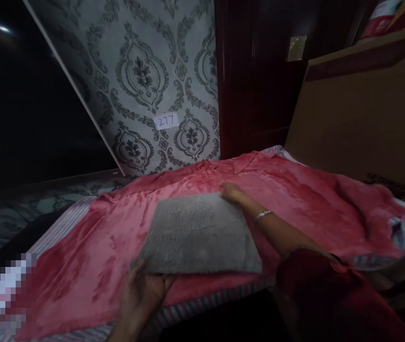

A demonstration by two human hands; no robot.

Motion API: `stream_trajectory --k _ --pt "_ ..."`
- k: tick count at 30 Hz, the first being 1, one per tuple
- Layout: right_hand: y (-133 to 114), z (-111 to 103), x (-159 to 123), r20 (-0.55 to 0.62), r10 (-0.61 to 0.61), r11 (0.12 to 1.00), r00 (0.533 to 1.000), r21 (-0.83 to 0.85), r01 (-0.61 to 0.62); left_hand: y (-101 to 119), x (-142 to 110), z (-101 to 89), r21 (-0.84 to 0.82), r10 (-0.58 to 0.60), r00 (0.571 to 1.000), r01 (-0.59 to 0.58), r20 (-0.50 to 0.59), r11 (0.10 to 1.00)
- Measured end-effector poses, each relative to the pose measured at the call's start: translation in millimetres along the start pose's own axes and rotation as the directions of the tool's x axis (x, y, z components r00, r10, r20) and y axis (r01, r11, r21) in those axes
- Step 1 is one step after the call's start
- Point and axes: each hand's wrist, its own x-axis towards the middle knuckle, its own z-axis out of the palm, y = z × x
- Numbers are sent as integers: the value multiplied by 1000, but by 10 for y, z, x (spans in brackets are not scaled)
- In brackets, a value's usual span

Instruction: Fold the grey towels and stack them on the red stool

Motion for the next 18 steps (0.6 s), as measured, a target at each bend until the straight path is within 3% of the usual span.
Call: stream_trajectory --k 5,9,12,15,18 --pt "481 102 -557 -77 113 993 991 46 -110 320 80 18 -7 115 978 -118 -171 993" --pt "536 146 -845 -57 169 973 984 167 -157 580 204 76 179 105 969 -64 -226 982" --pt "423 183 -909 -104 148 977 984 169 -129 667 288 69 433 105 980 -22 -169 901" --pt "331 157 -914 -102 161 977 982 160 -144 710 338 -15 631 206 977 -122 -60 766" --pt "237 118 -921 -114 170 982 979 -66 -178 831 416 -93 752 212 977 -154 20 641"
